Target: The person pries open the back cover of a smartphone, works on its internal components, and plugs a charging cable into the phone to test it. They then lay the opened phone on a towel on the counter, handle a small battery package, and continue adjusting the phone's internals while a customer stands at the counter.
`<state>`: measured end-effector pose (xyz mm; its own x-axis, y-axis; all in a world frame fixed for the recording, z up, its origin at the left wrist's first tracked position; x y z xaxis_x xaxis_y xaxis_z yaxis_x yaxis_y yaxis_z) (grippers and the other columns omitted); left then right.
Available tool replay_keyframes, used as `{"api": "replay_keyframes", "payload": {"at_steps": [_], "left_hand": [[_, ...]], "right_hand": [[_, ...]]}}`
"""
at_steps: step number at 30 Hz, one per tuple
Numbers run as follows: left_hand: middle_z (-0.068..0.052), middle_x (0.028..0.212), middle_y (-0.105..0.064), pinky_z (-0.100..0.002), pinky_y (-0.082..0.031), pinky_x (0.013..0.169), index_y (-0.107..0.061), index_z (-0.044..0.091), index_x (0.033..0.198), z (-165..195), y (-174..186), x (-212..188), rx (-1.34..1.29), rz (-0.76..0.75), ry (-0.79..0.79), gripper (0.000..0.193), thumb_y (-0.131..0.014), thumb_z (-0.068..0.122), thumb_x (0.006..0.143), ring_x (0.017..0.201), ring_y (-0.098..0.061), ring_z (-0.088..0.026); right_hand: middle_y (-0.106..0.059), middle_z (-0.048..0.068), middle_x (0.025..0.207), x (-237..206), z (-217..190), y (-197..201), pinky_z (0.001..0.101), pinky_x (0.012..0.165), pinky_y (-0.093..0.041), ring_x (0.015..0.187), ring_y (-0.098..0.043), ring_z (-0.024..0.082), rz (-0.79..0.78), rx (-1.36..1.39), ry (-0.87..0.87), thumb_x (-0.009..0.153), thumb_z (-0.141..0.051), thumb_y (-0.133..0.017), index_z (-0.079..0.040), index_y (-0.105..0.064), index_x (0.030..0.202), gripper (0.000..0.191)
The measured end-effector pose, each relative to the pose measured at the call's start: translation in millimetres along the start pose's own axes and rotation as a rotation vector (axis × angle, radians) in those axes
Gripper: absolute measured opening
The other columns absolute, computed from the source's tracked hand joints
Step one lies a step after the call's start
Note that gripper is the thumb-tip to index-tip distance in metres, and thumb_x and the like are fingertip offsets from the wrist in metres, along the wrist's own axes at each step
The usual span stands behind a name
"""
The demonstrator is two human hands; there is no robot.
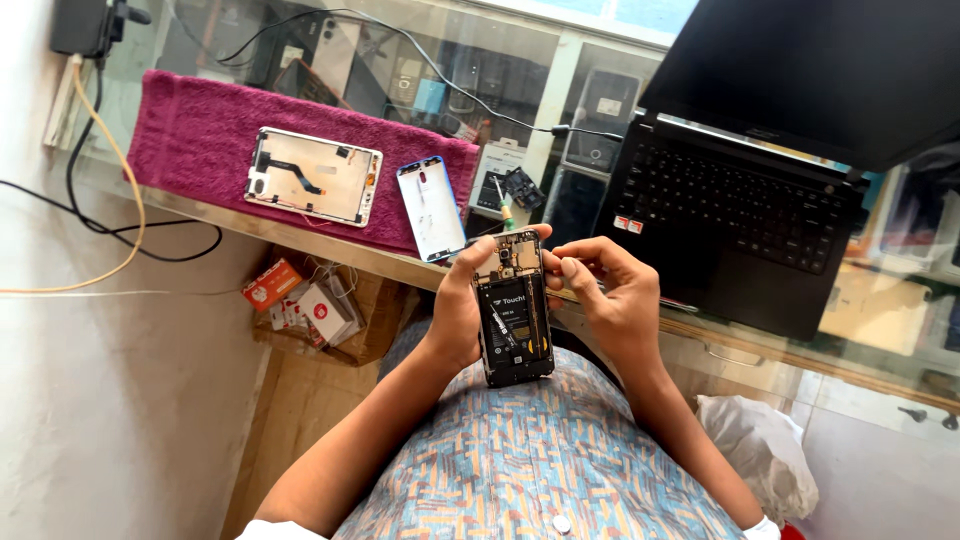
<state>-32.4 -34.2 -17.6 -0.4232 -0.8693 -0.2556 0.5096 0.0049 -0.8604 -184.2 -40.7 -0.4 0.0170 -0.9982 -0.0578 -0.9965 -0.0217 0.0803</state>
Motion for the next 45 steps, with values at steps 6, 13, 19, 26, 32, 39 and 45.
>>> {"api": "replay_keyframes", "payload": {"at_steps": [6, 13, 19, 26, 32, 39, 45], "left_hand": [[-0.022, 0.115, -0.072, -0.039, -0.064, 0.092, -0.058, -0.016, 0.140, 25, -1, -20, 0.422, 0.026, -0.217, 0.049, -0.056, 0.005, 0.096, 0.100, -0.073, -0.024], [-0.015, 0.127, -0.070, -0.032, -0.063, 0.091, -0.059, -0.013, 0.136, 55, 12, -29, 0.571, 0.055, -0.318, 0.041, -0.055, -0.003, 0.097, 0.101, -0.072, -0.017], [-0.013, 0.116, -0.075, -0.024, -0.059, 0.087, -0.059, -0.005, 0.142, 89, 15, -36, 0.827, 0.050, -0.398, 0.045, -0.057, -0.002, 0.097, 0.095, -0.069, -0.008], [-0.011, 0.100, -0.076, -0.022, -0.055, 0.074, -0.062, -0.001, 0.140, 145, 27, -39, 1.039, 0.038, -0.430, 0.047, -0.061, 0.001, 0.093, 0.082, -0.062, -0.004], [-0.012, 0.099, -0.073, -0.025, -0.055, 0.076, -0.062, -0.005, 0.138, 180, 46, -33, 0.956, -0.057, -0.354, 0.047, -0.059, 0.007, 0.092, 0.081, -0.060, -0.009], [-0.016, 0.117, -0.075, -0.029, -0.057, 0.093, -0.066, -0.006, 0.127, 208, 75, -29, 0.948, -0.112, -0.405, 0.037, -0.060, 0.015, 0.098, 0.101, -0.073, -0.014], [-0.016, 0.112, -0.078, -0.027, -0.058, 0.091, -0.066, -0.007, 0.132, 203, 107, -15, 0.705, -0.049, -0.227, 0.044, -0.056, 0.021, 0.100, 0.100, -0.070, -0.014]], "right_hand": [[-0.076, 0.009, 0.099, -3, -45, -17, 0.0247, 0.077, -0.060, 0.086, -0.073, 0.012, 0.010, -0.202, 0.216, 0.092, -0.001, -0.074, 0.001, -0.076, 0.100, 0.009], [-0.078, 0.011, 0.103, 7, -73, -57, 0.0258, 0.080, -0.059, 0.090, -0.075, 0.015, -0.010, -0.296, 0.274, 0.088, 0.001, -0.076, 0.002, -0.076, 0.096, 0.008], [-0.079, 0.011, 0.101, 14, -83, -92, 0.0251, 0.081, -0.058, 0.089, -0.076, 0.015, 0.077, -0.421, 0.285, 0.086, 0.001, -0.079, 0.002, -0.077, 0.093, 0.008], [-0.078, 0.012, 0.097, 28, -88, -140, 0.0269, 0.080, -0.060, 0.086, -0.077, 0.016, 0.162, -0.505, 0.248, 0.087, 0.002, -0.077, 0.003, -0.076, 0.096, 0.010], [-0.076, 0.013, 0.094, 39, -96, -183, 0.0294, 0.076, -0.058, 0.082, -0.076, 0.019, 0.242, -0.685, 0.309, 0.084, 0.003, -0.078, 0.003, -0.073, 0.092, 0.009], [-0.074, 0.012, 0.096, 52, -87, -223, 0.0310, 0.077, -0.059, 0.083, -0.074, 0.021, 0.298, -0.756, 0.302, 0.082, 0.004, -0.077, 0.003, -0.071, 0.095, 0.014], [-0.075, 0.010, 0.097, 60, -64, -224, 0.0268, 0.076, -0.063, 0.082, -0.074, 0.012, 0.287, -0.480, 0.137, 0.092, 0.002, -0.071, 0.005, -0.070, 0.097, 0.006]]}}
Point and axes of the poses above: each hand's wrist, its own x-axis towards the middle knuckle, its own y-axis out of the back of the hand, z = x × y, the point moved 7 cm from there along x, towards the middle knuckle
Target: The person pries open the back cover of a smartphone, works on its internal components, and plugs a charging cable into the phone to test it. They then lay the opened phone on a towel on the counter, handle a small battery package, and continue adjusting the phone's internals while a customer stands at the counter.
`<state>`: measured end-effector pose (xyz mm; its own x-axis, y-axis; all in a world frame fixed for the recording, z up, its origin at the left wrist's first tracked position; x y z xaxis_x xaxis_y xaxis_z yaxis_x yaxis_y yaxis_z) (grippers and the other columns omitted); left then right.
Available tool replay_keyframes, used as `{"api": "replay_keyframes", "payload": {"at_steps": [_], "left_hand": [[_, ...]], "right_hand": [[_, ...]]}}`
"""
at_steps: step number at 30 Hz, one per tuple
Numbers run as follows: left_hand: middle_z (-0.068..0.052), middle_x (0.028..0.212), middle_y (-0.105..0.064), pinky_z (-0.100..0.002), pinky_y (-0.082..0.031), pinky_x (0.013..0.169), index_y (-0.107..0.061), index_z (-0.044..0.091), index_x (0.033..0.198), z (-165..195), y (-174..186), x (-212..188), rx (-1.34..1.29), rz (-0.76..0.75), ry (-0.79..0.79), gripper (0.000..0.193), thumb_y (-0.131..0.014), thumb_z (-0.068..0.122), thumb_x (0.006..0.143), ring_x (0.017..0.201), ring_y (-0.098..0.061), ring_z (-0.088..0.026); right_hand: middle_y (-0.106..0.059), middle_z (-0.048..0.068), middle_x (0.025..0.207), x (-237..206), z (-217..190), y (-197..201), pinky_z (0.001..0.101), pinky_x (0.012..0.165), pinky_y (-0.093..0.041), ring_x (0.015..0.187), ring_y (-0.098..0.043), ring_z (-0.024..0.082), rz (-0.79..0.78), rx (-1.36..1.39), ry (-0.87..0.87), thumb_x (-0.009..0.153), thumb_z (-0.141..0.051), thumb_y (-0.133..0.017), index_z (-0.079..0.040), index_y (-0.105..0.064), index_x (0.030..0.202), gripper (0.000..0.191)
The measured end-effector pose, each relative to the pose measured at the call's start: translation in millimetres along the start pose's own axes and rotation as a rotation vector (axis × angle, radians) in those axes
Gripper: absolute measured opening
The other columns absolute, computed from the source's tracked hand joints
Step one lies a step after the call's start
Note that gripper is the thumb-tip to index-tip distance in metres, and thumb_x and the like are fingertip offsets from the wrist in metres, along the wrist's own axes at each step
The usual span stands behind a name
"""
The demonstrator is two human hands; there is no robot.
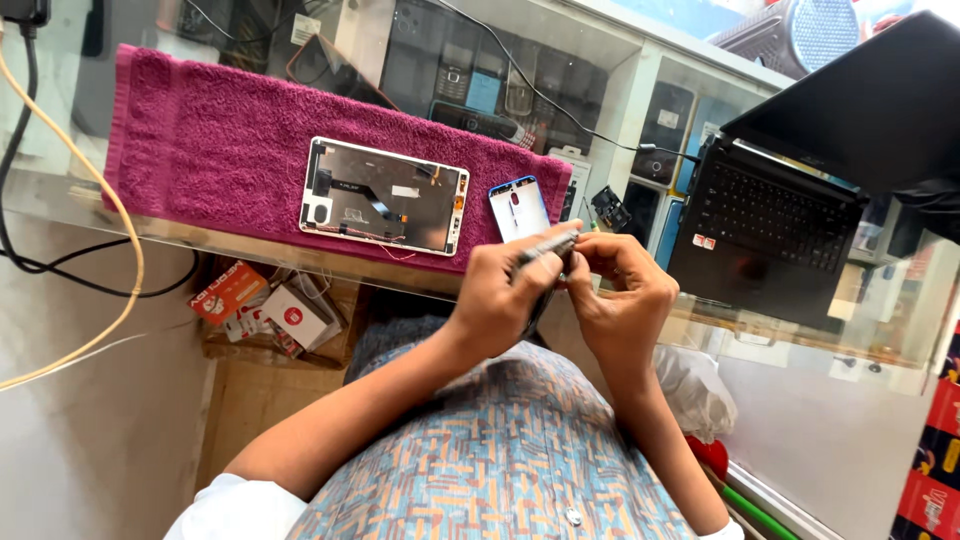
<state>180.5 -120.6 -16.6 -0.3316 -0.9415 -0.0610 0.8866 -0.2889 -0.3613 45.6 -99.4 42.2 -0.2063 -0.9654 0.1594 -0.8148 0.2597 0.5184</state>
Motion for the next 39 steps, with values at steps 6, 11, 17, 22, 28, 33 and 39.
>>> {"api": "replay_keyframes", "payload": {"at_steps": [6, 11, 17, 22, 28, 33, 39], "left_hand": [[-0.023, 0.109, -0.075, -0.040, -0.064, 0.082, -0.060, -0.015, 0.133, -23, 7, 9, -0.715, -0.119, 0.351, 0.055, -0.048, 0.027, 0.099, 0.094, -0.076, -0.030], [-0.026, 0.111, -0.073, -0.039, -0.064, 0.082, -0.050, -0.014, 0.146, -24, 5, 13, -0.778, -0.223, 0.367, 0.060, -0.046, 0.029, 0.104, 0.091, -0.076, -0.031], [-0.026, 0.115, -0.070, -0.041, -0.064, 0.082, -0.047, -0.009, 0.151, -29, 4, 13, -0.735, -0.222, 0.418, 0.064, -0.043, 0.037, 0.106, 0.092, -0.075, -0.033], [-0.027, 0.115, -0.069, -0.042, -0.064, 0.082, -0.046, -0.004, 0.152, -31, -3, 14, -0.964, -0.270, 0.489, 0.080, -0.036, 0.061, 0.106, 0.093, -0.076, -0.035], [-0.026, 0.113, -0.070, -0.043, -0.064, 0.084, -0.047, -0.003, 0.152, -35, 0, 15, -0.913, -0.288, 0.477, 0.093, -0.031, 0.074, 0.102, 0.097, -0.074, -0.036], [-0.024, 0.107, -0.072, -0.042, -0.065, 0.080, -0.049, -0.003, 0.144, -32, 4, 16, -0.927, -0.281, 0.491, 0.074, -0.038, 0.059, 0.106, 0.092, -0.076, -0.035], [-0.014, 0.101, -0.073, -0.030, -0.062, 0.077, -0.066, -0.006, 0.126, -32, 29, 19, -0.426, -0.083, 0.259, 0.037, -0.057, 0.021, 0.104, 0.086, -0.073, -0.016]], "right_hand": [[-0.074, 0.007, 0.103, 8, 34, -7, 0.0276, 0.084, -0.064, 0.093, -0.072, 0.010, -0.207, 0.567, -0.336, 0.093, -0.005, -0.074, 0.006, -0.069, 0.104, 0.016], [-0.070, 0.007, 0.089, 10, 61, -20, 0.0256, 0.065, -0.054, 0.072, -0.063, 0.010, -0.331, 0.780, -0.464, 0.091, -0.009, -0.078, 0.004, -0.067, 0.107, 0.023], [-0.068, 0.008, 0.084, 5, 75, -28, 0.0271, 0.058, -0.050, 0.064, -0.058, 0.011, -0.398, 0.889, -0.542, 0.091, -0.008, -0.074, 0.005, -0.067, 0.103, 0.019], [-0.064, 0.008, 0.078, 9, 74, -31, 0.0277, 0.054, -0.049, 0.061, -0.056, 0.012, -0.413, 0.949, -0.557, 0.092, -0.007, -0.070, 0.005, -0.064, 0.098, 0.015], [-0.058, 0.004, 0.079, 7, 73, -32, 0.0236, 0.053, -0.045, 0.067, -0.051, 0.008, -0.342, 0.857, -0.412, 0.096, -0.009, -0.068, 0.006, -0.065, 0.096, 0.014], [-0.059, 0.002, 0.079, 2, 78, -42, 0.0222, 0.050, -0.045, 0.067, -0.051, 0.006, -0.301, 0.955, -0.483, 0.095, -0.010, -0.067, 0.004, -0.066, 0.097, 0.014], [-0.064, 0.002, 0.085, 6, 68, -38, 0.0229, 0.065, -0.050, 0.076, -0.058, 0.007, -0.270, 0.710, -0.340, 0.097, -0.011, -0.067, 0.002, -0.066, 0.097, 0.013]]}}
Point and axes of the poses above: each hand's wrist, its own x-axis towards the middle knuckle, its own y-axis out of the back of the hand, z = x × y, the point moved 7 cm from there along x, towards the middle knuckle
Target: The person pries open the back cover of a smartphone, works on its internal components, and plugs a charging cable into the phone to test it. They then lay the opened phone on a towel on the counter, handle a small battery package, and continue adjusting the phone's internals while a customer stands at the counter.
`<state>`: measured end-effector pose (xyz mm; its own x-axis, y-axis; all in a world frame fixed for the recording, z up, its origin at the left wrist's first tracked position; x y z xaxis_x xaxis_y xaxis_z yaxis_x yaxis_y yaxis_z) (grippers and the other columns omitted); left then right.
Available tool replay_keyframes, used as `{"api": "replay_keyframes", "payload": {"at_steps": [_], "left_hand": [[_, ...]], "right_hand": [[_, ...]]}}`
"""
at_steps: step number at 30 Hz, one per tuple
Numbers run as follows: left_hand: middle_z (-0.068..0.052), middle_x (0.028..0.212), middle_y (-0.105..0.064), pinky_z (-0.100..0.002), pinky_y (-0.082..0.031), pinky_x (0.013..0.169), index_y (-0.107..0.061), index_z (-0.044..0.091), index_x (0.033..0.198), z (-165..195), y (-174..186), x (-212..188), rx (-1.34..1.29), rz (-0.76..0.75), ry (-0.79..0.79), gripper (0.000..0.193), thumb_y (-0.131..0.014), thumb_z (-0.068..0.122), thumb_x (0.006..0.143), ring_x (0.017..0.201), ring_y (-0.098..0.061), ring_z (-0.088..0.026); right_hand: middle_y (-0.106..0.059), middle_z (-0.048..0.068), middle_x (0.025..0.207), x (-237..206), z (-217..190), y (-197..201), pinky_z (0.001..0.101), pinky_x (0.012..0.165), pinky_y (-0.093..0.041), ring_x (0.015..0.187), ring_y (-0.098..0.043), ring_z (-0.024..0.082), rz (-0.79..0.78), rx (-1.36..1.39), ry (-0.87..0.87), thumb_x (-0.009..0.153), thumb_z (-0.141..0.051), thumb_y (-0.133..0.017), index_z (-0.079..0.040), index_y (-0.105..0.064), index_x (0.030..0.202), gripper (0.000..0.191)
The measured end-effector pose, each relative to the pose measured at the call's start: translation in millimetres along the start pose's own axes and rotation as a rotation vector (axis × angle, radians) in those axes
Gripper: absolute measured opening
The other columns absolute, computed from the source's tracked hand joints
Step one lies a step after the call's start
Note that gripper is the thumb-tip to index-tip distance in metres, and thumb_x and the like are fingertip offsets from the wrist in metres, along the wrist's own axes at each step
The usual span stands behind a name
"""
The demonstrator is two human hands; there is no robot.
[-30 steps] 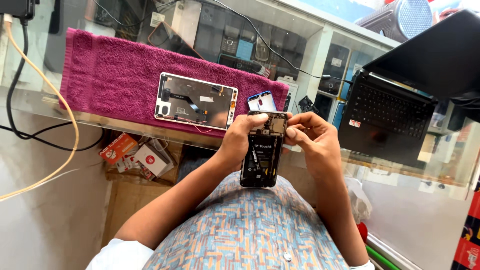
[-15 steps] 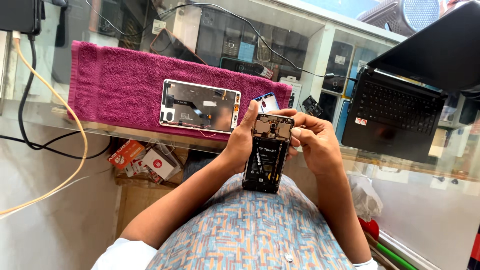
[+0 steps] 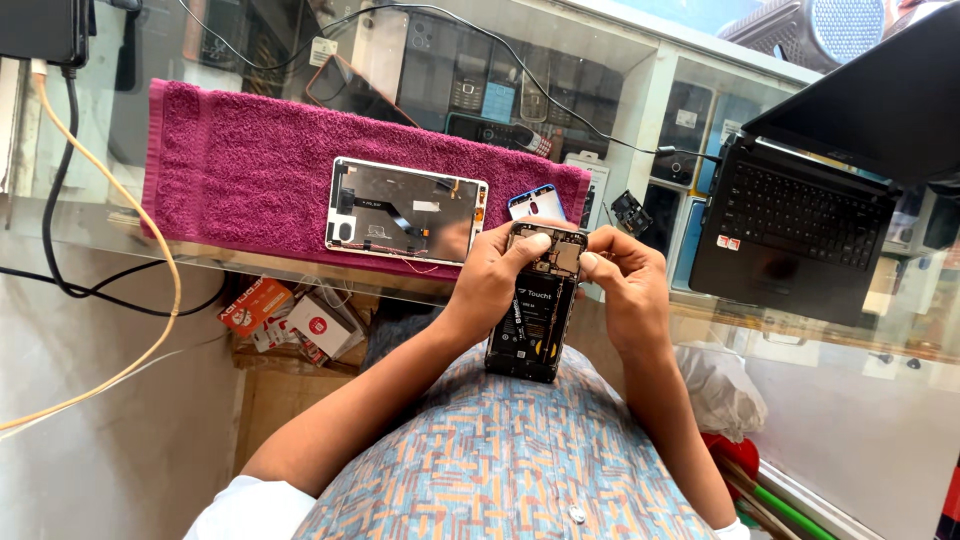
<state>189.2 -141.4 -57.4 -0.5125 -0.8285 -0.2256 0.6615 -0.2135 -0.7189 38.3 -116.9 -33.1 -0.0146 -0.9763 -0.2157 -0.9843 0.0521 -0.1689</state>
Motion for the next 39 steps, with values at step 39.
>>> {"api": "replay_keyframes", "payload": {"at_steps": [39], "left_hand": [[-0.006, 0.081, -0.071, -0.023, -0.057, 0.059, -0.068, -0.002, 0.095, 1, 5, 16, -0.068, -0.025, 0.025, 0.021, -0.062, 0.017, 0.102, 0.066, -0.067, -0.009]], "right_hand": [[-0.066, 0.003, 0.083, -6, -21, -8, 0.0238, 0.065, -0.052, 0.073, -0.062, 0.008, 0.069, -0.117, 0.058, 0.099, -0.013, -0.068, 0.001, -0.064, 0.094, 0.015]]}}
Point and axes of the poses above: each hand's wrist, its own x-axis towards the middle knuckle, its own y-axis out of the back of the hand, z = x × y, the point moved 7 cm from there along x, towards the middle knuckle
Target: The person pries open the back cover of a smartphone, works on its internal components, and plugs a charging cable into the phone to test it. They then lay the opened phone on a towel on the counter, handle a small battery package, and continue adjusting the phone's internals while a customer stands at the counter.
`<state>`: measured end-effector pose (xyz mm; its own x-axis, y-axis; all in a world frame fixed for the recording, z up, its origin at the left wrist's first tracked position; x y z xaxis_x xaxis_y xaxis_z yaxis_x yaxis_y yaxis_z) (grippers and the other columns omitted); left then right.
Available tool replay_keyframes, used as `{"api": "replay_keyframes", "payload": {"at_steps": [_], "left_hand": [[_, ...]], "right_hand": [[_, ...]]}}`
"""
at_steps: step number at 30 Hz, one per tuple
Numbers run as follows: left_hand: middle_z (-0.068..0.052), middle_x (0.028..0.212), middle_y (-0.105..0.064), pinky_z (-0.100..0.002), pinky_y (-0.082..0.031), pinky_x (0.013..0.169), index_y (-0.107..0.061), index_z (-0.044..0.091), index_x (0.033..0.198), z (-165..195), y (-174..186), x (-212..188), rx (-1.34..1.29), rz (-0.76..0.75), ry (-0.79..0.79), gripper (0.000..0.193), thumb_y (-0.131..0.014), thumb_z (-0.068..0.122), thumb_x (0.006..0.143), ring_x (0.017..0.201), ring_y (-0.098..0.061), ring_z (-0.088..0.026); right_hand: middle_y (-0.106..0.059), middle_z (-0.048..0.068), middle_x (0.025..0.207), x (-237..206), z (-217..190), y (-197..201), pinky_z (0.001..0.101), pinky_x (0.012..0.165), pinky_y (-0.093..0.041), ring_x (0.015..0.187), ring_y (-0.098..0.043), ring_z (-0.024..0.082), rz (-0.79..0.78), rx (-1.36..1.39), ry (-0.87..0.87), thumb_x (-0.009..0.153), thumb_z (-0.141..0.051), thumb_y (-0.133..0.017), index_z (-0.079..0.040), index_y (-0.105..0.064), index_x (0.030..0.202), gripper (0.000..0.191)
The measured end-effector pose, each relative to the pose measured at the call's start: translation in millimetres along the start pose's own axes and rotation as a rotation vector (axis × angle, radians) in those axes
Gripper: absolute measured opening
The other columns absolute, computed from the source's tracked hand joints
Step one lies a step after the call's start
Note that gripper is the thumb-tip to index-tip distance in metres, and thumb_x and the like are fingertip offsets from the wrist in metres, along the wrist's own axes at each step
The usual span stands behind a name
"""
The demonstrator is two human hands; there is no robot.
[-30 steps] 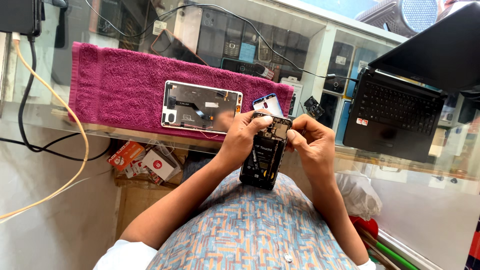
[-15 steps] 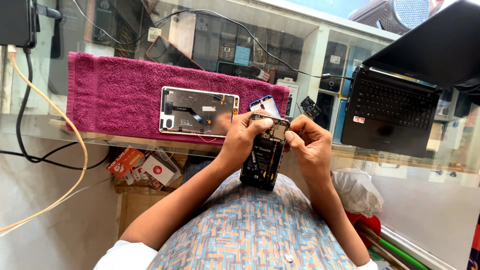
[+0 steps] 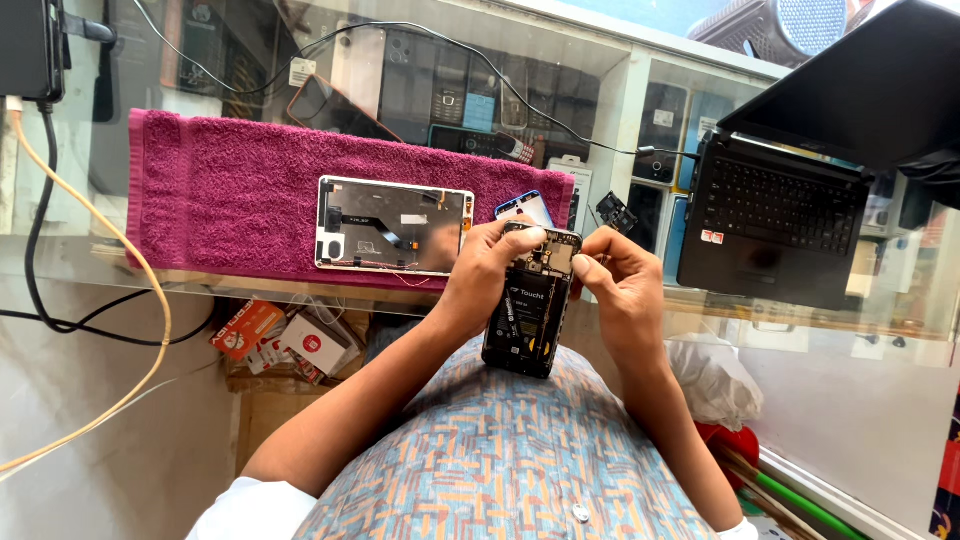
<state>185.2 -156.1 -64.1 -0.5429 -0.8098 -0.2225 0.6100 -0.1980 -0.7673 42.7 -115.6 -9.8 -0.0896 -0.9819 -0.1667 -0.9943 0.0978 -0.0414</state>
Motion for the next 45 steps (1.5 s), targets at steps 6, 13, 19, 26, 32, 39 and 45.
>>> {"api": "replay_keyframes", "payload": {"at_steps": [6, 13, 19, 26, 32, 39, 45], "left_hand": [[-0.011, 0.087, -0.072, -0.028, -0.061, 0.065, -0.066, -0.004, 0.107, -14, 3, 1, -0.012, 0.064, 0.022, 0.023, -0.059, 0.018, 0.105, 0.071, -0.070, -0.013], [-0.020, 0.110, -0.072, -0.043, -0.065, 0.083, -0.058, -0.003, 0.133, -47, -24, -13, -0.438, -0.106, 0.436, 0.061, -0.045, 0.048, 0.104, 0.094, -0.075, -0.028], [-0.023, 0.122, -0.068, -0.048, -0.063, 0.089, -0.046, 0.003, 0.147, -56, -44, -12, -0.347, -0.170, 0.382, 0.061, -0.049, 0.045, 0.103, 0.110, -0.072, -0.034], [-0.021, 0.119, -0.068, -0.045, -0.064, 0.081, -0.045, 0.004, 0.143, -69, -70, -3, -0.198, -0.150, 0.272, 0.056, -0.052, 0.042, 0.102, 0.102, -0.073, -0.033], [-0.026, 0.112, -0.071, -0.042, -0.064, 0.077, -0.055, -0.004, 0.135, -99, -95, 11, -0.225, -0.125, 0.274, 0.051, -0.049, 0.038, 0.107, 0.096, -0.074, -0.033], [-0.022, 0.111, -0.072, -0.038, -0.063, 0.082, -0.052, -0.002, 0.135, -122, -137, 13, -0.053, -0.063, 0.185, 0.048, -0.050, 0.030, 0.099, 0.097, -0.075, -0.031], [-0.022, 0.116, -0.070, -0.040, -0.062, 0.087, -0.050, -0.004, 0.137, -137, -175, 18, -0.046, -0.061, 0.171, 0.051, -0.054, 0.023, 0.094, 0.101, -0.074, -0.032]], "right_hand": [[-0.068, 0.002, 0.083, -6, 16, 10, 0.0231, 0.065, -0.052, 0.071, -0.062, 0.007, 0.052, 0.032, -0.064, 0.098, -0.019, -0.069, -0.001, -0.067, 0.103, 0.019], [-0.065, 0.001, 0.082, -11, 38, 39, 0.0206, 0.057, -0.046, 0.066, -0.055, 0.005, 0.135, 0.104, -0.146, 0.098, -0.015, -0.073, 0.000, -0.065, 0.101, 0.018], [-0.062, 0.000, 0.078, -21, 50, 60, 0.0175, 0.048, -0.040, 0.063, -0.050, 0.003, 0.240, 0.281, -0.198, 0.095, -0.011, -0.074, 0.001, -0.067, 0.099, 0.014], [-0.067, 0.003, 0.076, -29, 25, 87, 0.0194, 0.047, -0.049, 0.059, -0.059, 0.004, 0.307, 0.142, -0.140, 0.093, -0.012, -0.072, 0.002, -0.067, 0.096, 0.015], [-0.066, 0.000, 0.077, -29, 12, 123, 0.0173, 0.045, -0.043, 0.059, -0.053, 0.001, 0.221, 0.147, -0.072, 0.095, -0.012, -0.074, 0.002, -0.069, 0.097, 0.016], [-0.065, -0.001, 0.073, -39, 29, 177, 0.0190, 0.043, -0.044, 0.055, -0.053, 0.002, 0.182, 0.212, -0.105, 0.092, -0.013, -0.074, -0.001, -0.068, 0.095, 0.014], [-0.064, -0.002, 0.074, -46, 30, 215, 0.0194, 0.045, -0.046, 0.058, -0.054, 0.001, 0.128, 0.251, -0.093, 0.092, -0.014, -0.074, -0.001, -0.065, 0.092, 0.015]]}}
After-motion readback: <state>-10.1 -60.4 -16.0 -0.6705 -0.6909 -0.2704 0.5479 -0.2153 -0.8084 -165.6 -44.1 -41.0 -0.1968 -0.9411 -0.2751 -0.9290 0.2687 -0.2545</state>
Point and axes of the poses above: each hand's wrist, its own x-axis towards the middle knuckle, its own y-axis out of the back of the hand, z = x × y, the point moved 7 cm from there along x, towards the middle knuckle
